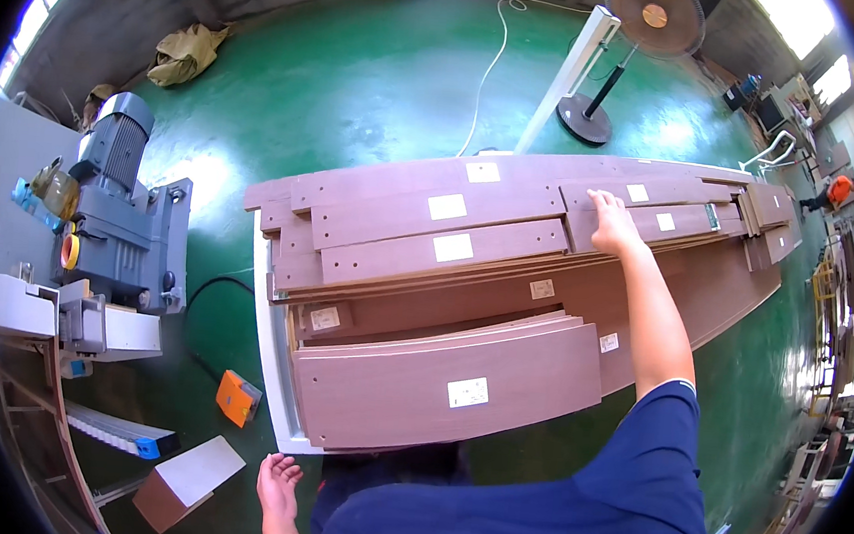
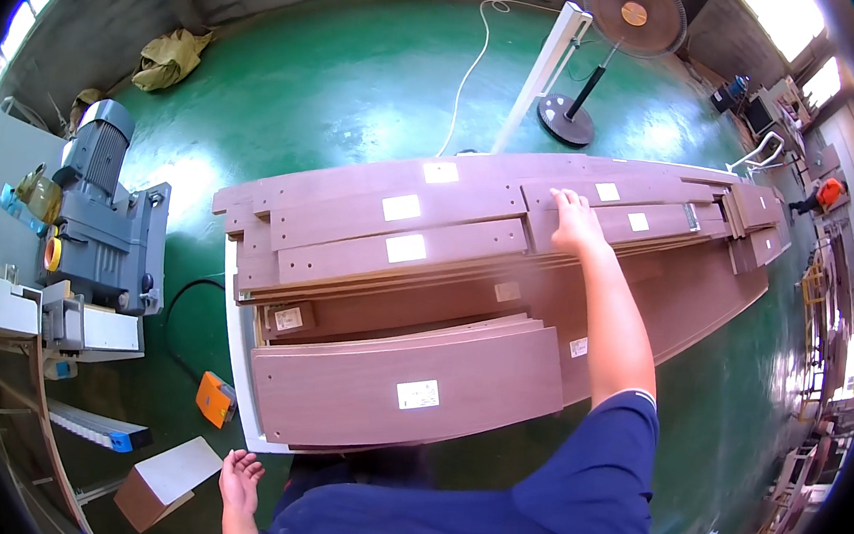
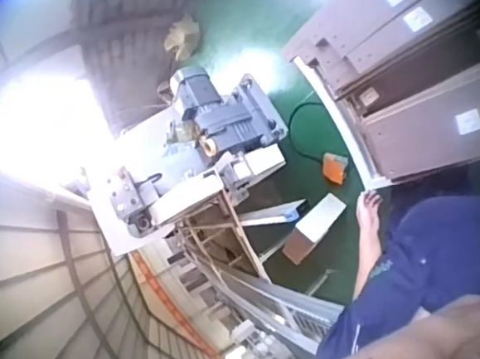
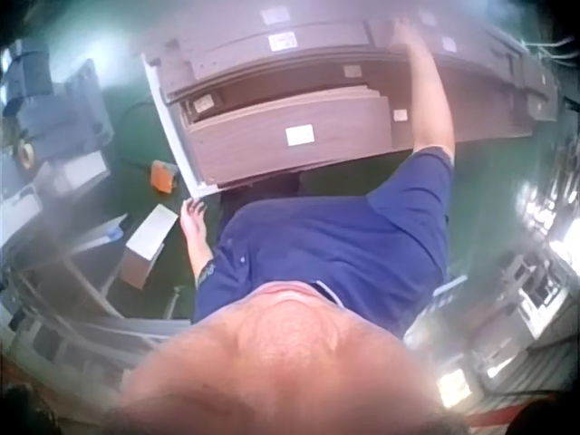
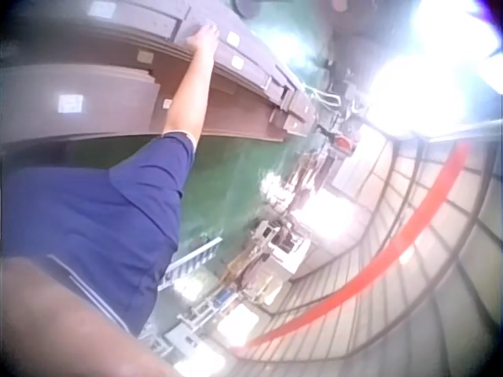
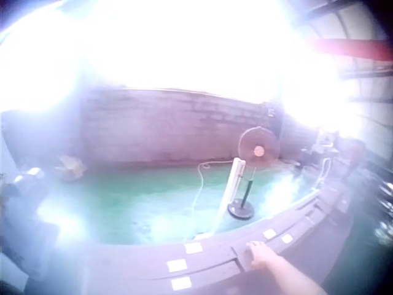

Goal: The person picks up wood panels and strips from a stack and feeds them one by one into an edge-banding machine.

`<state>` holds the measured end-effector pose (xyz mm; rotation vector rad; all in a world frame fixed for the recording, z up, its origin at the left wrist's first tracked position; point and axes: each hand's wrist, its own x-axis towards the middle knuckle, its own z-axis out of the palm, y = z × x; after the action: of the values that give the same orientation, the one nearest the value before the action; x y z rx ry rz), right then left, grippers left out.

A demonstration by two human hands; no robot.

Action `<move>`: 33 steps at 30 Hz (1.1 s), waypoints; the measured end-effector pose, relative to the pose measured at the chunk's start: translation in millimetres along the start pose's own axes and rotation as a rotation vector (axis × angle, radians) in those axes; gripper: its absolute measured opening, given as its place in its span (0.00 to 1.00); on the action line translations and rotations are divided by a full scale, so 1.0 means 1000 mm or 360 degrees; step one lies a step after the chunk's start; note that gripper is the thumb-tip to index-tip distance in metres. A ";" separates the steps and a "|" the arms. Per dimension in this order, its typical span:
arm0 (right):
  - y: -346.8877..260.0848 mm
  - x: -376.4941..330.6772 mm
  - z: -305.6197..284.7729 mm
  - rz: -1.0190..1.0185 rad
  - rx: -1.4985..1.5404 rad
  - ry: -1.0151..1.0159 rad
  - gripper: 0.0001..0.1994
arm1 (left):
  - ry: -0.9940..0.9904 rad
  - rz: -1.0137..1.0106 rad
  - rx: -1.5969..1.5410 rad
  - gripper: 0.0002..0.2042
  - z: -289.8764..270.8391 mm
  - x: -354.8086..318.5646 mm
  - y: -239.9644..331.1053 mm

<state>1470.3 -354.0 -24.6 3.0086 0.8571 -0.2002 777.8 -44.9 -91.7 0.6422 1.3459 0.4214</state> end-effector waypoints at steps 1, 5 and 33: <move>0.002 0.012 0.001 -0.0060 0.0149 0.0030 0.34 | -0.0007 -0.0010 0.0011 0.14 0.001 0.000 -0.001; -0.033 0.047 0.014 -0.0220 0.0334 0.0167 0.33 | 0.0025 -0.0026 -0.0020 0.13 -0.007 0.000 -0.012; -0.176 -0.065 -0.051 -0.0205 0.0443 0.0607 0.27 | 0.0998 0.1019 -0.1324 0.43 -0.398 0.110 0.208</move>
<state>1329.4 -236.2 39.5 3.3108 1.1383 0.2905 426.2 254.3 -78.2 0.2090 1.3433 1.7046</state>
